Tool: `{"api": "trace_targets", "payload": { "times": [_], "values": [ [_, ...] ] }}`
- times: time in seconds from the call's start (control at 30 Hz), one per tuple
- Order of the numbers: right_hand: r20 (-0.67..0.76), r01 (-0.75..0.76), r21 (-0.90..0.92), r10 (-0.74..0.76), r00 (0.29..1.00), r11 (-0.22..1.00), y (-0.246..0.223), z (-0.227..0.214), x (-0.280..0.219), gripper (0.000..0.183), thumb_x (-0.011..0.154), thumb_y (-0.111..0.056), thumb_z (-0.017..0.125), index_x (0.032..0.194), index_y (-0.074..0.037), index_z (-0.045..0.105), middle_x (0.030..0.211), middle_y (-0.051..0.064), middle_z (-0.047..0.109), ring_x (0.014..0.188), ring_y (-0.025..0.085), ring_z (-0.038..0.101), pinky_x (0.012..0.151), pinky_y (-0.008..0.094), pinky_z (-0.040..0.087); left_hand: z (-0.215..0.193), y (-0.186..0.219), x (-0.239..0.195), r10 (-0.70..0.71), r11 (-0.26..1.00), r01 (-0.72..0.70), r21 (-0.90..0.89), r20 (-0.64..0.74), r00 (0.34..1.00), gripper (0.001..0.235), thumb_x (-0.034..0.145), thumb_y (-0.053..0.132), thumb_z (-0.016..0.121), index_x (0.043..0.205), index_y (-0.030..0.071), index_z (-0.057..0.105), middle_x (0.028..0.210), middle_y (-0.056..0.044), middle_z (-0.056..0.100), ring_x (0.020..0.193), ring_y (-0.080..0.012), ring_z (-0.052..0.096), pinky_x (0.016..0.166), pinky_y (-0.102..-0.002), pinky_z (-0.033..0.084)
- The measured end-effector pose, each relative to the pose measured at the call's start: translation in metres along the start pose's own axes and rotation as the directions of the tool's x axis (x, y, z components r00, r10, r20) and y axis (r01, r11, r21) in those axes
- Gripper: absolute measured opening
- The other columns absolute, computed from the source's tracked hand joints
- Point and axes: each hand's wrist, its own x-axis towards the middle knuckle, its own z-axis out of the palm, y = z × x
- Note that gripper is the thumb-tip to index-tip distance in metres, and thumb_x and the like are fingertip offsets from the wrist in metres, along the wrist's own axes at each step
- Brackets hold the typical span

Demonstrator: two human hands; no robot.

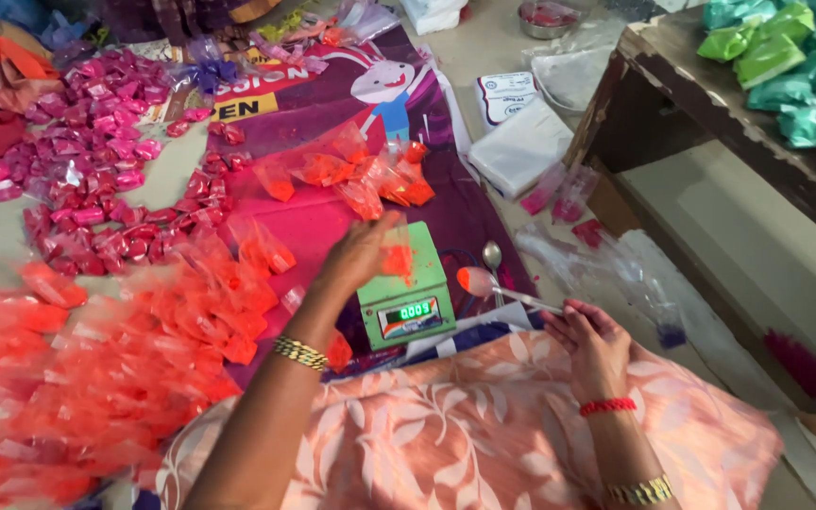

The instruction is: Weighing red powder into small plastic bags using a scale and a spoon.

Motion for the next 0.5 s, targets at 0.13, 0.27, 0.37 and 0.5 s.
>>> {"api": "trace_targets", "payload": {
  "times": [0.13, 0.27, 0.37, 0.5],
  "values": [
    [0.020, 0.025, 0.027, -0.025, 0.999, 0.999, -0.001, -0.007, 0.001, 0.018, 0.102, -0.002, 0.059, 0.117, 0.009, 0.060, 0.102, 0.015, 0.067, 0.097, 0.033, 0.075, 0.085, 0.038, 0.062, -0.026, -0.019, -0.059, 0.065, 0.997, -0.069, -0.045, -0.099, 0.993, 0.057, 0.089, 0.008, 0.065, 0.144, 0.006, 0.048, 0.132, -0.024, 0.063, 0.121, -0.0436, 0.059, 0.100, -0.051, 0.050],
    [0.021, 0.023, 0.065, -0.025, 0.999, 0.998, 0.003, -0.010, 0.004, 0.016, 0.101, -0.001, 0.058, 0.115, 0.007, 0.059, 0.102, 0.013, 0.068, 0.097, 0.033, 0.076, 0.086, 0.040, 0.064, -0.038, -0.071, -0.139, -0.091, 0.989, 0.080, -0.124, -0.084, 0.992, 0.059, 0.090, 0.018, 0.070, 0.144, 0.004, 0.049, 0.135, -0.026, 0.062, 0.124, -0.0413, 0.062, 0.102, -0.046, 0.050],
    [0.033, 0.054, 0.073, -0.056, 0.998, 0.996, 0.004, -0.010, 0.004, 0.016, 0.101, -0.001, 0.058, 0.115, 0.008, 0.059, 0.101, 0.013, 0.068, 0.097, 0.032, 0.076, 0.087, 0.040, 0.065, -0.008, -0.163, -0.204, -0.339, 0.939, 0.340, -0.050, 0.028, 0.940, 0.065, 0.091, 0.030, 0.071, 0.146, 0.004, 0.047, 0.132, -0.027, 0.063, 0.123, -0.0405, 0.064, 0.101, -0.045, 0.052],
    [0.055, 0.089, 0.109, -0.096, 0.994, 0.990, 0.004, -0.009, 0.004, 0.017, 0.100, 0.000, 0.057, 0.114, 0.009, 0.058, 0.101, 0.014, 0.067, 0.097, 0.033, 0.077, 0.090, 0.041, 0.066, -0.005, -0.179, -0.249, -0.627, 0.778, 0.592, 0.212, 0.208, 0.751, 0.062, 0.095, 0.053, 0.066, 0.135, 0.005, 0.062, 0.133, -0.024, 0.070, 0.127, -0.0377, 0.067, 0.104, -0.046, 0.054]
  ]
}}
